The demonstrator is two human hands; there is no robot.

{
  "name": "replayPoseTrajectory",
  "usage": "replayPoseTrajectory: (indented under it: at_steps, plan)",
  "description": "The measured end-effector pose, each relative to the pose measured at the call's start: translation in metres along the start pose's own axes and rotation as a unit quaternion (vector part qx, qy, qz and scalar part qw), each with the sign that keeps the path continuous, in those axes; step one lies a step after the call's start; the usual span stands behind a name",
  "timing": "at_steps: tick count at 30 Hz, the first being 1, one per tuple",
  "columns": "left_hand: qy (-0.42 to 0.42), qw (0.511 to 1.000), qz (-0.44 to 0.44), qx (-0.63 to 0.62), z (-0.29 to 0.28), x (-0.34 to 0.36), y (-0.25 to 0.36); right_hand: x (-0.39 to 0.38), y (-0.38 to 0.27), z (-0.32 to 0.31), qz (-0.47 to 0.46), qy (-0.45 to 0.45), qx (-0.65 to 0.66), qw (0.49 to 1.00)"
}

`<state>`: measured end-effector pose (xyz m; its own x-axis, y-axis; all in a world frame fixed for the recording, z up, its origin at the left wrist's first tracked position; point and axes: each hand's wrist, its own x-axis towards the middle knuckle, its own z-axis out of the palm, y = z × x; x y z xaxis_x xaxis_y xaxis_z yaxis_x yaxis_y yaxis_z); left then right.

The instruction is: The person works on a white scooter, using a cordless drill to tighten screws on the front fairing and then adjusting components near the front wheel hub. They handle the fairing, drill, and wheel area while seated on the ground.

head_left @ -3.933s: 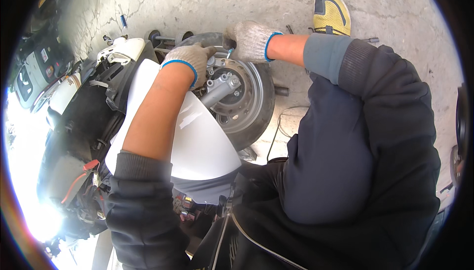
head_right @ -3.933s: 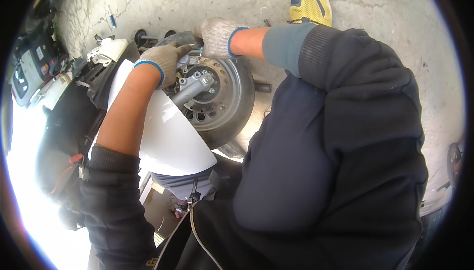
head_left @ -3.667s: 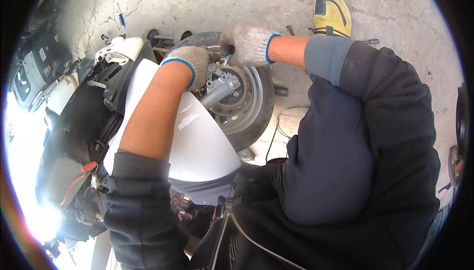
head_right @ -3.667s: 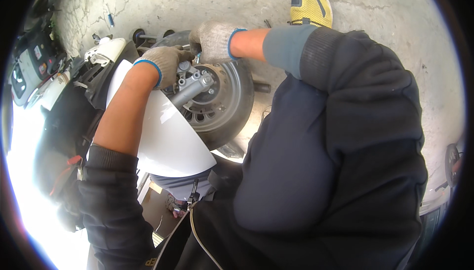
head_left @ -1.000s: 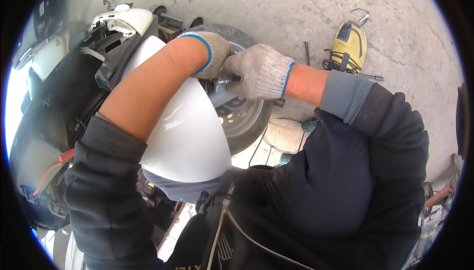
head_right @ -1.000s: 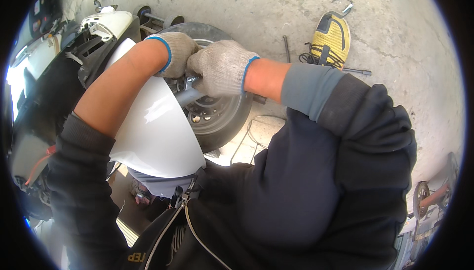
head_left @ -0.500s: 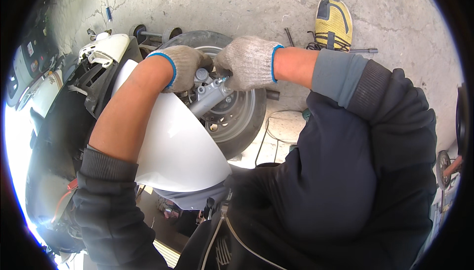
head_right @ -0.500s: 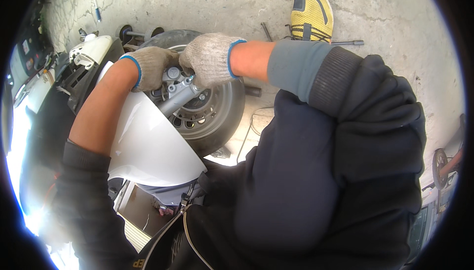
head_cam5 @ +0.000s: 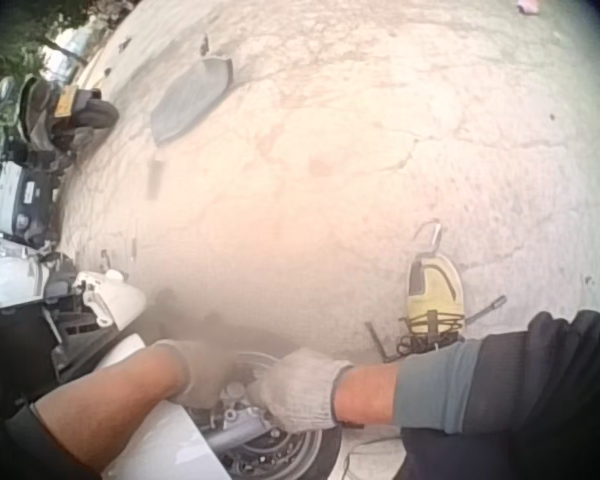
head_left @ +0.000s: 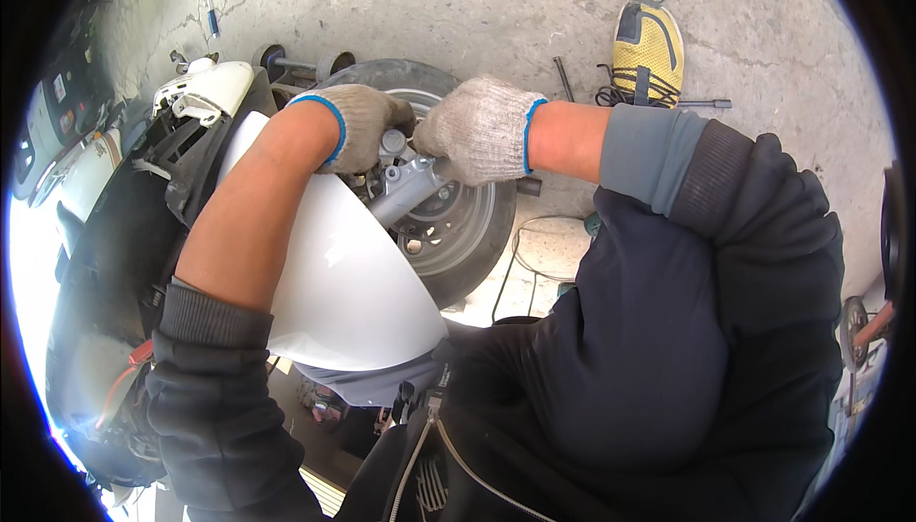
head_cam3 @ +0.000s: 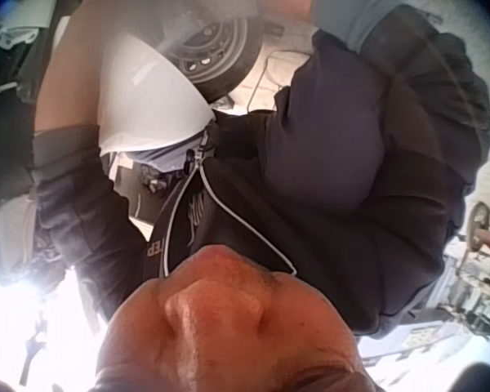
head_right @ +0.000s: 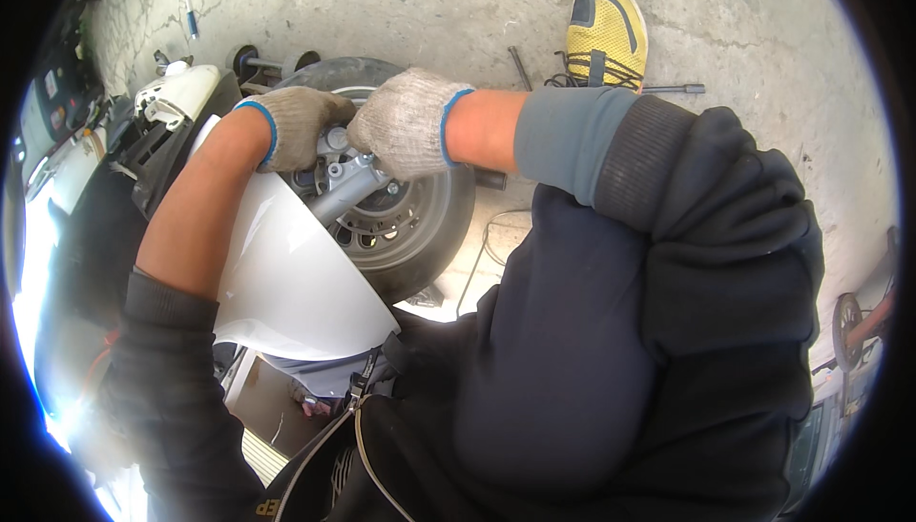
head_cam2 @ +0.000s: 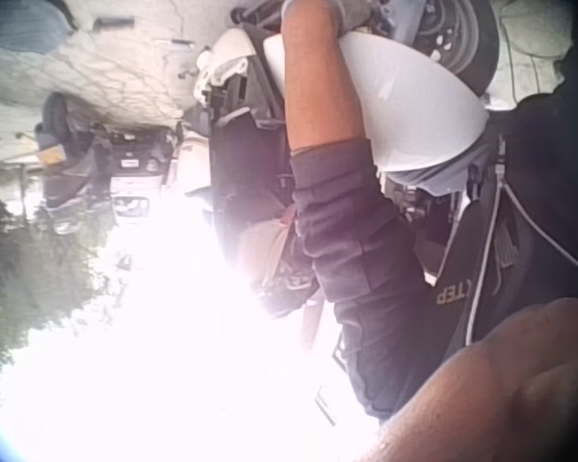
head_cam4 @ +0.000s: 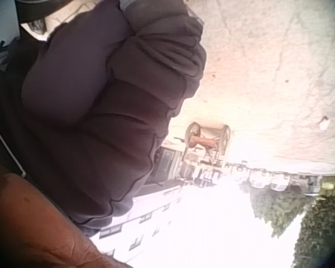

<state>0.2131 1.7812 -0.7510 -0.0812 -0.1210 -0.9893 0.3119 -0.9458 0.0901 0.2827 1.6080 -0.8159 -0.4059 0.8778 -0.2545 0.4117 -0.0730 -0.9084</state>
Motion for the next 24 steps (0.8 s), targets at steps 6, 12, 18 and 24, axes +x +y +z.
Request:
replayPoseTrajectory:
  at_steps: [6,12,18,24]
  plan:
    - [-0.001,1.0,-0.001,0.023,0.0001,-0.0006,0.0012,0.0023,-0.0029,0.0005,0.021,-0.005,0.004,1.0]
    - [-0.001,1.0,-0.001,0.023,0.0014,0.0005,-0.0022,-0.0013,-0.006,-0.0054,0.044,-0.021,-0.006,0.999]
    - [0.008,0.999,0.014,0.043,0.0051,0.0039,-0.0027,0.0001,-0.0064,-0.0053,0.006,-0.034,-0.057,0.998]
    - [0.007,0.999,0.006,0.038,0.0054,0.0044,-0.0042,0.003,-0.0033,-0.0004,-0.002,-0.017,-0.04,0.999]
